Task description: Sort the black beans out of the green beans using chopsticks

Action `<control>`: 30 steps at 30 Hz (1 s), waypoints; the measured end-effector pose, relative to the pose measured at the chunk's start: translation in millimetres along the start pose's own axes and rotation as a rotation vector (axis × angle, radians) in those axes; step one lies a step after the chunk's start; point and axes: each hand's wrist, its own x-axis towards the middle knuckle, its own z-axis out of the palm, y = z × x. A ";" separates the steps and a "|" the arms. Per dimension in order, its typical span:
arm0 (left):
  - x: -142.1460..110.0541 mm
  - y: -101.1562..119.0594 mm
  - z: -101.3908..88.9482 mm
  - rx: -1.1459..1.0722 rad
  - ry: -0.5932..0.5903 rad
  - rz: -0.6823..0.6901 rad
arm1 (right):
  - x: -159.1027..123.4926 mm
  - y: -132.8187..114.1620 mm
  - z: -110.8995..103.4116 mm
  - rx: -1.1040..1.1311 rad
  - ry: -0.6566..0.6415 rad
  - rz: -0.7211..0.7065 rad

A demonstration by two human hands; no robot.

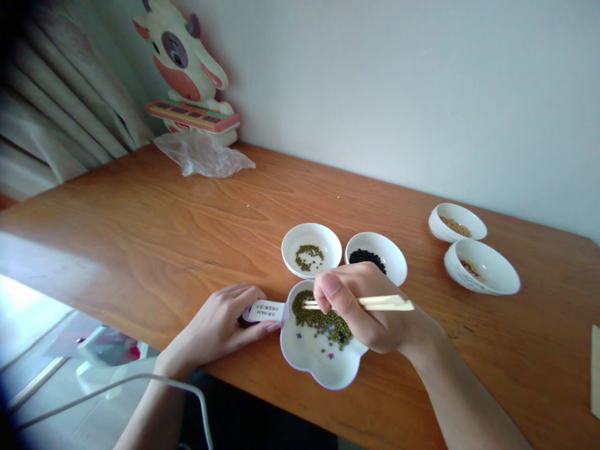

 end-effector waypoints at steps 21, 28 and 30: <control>1.0 0.9 -0.3 -0.016 0.020 0.008 | -3.9 -1.4 -10.1 -0.043 -0.009 0.036; 0.5 0.3 0.2 -0.017 0.039 0.015 | -5.8 -0.6 -10.0 -0.035 0.004 0.043; 0.5 0.5 -0.2 -0.019 0.041 0.016 | -6.1 0.5 -10.4 -0.035 0.003 0.049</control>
